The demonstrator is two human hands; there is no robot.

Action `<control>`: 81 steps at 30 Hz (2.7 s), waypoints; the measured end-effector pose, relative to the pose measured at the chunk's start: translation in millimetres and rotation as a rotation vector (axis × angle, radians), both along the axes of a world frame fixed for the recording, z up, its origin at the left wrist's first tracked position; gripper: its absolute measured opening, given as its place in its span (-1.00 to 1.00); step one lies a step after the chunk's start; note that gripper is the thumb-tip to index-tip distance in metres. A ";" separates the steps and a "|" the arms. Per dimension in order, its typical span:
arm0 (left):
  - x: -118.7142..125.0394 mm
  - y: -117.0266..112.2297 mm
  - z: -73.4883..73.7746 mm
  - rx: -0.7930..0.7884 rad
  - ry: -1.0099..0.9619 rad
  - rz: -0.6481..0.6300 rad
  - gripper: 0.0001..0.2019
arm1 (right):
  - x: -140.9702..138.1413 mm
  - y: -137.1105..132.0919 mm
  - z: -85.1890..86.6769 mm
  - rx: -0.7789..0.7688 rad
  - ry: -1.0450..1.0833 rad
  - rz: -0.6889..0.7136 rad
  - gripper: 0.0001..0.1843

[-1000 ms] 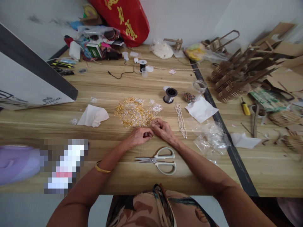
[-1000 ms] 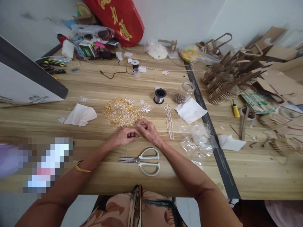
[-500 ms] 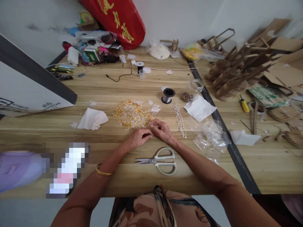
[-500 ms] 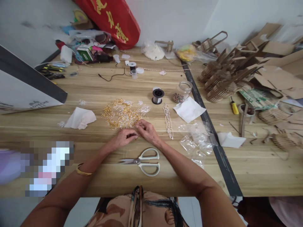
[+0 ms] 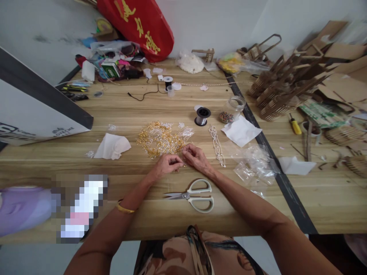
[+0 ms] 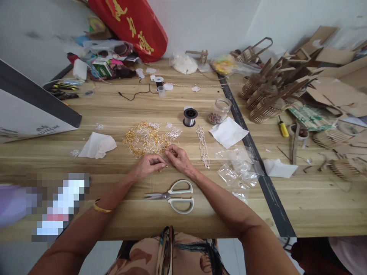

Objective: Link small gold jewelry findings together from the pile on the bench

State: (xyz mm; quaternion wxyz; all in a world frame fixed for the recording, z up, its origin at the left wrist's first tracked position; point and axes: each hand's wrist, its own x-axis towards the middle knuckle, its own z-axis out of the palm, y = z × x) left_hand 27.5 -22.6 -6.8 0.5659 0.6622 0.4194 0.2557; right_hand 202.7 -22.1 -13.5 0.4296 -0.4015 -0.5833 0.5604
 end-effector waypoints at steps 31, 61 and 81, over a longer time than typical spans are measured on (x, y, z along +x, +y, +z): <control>-3.7 -5.8 3.1 -0.054 0.002 0.052 -0.78 | 13.1 4.6 22.1 0.076 -0.212 0.029 -0.74; -10.5 -4.3 -1.6 0.026 0.059 -0.030 -0.80 | 3.9 -10.4 11.6 0.382 -0.441 -0.089 -0.85; -13.7 -0.2 -4.8 -0.006 0.014 -0.059 -0.80 | 2.1 -11.9 -3.4 0.300 -0.349 -0.127 -0.84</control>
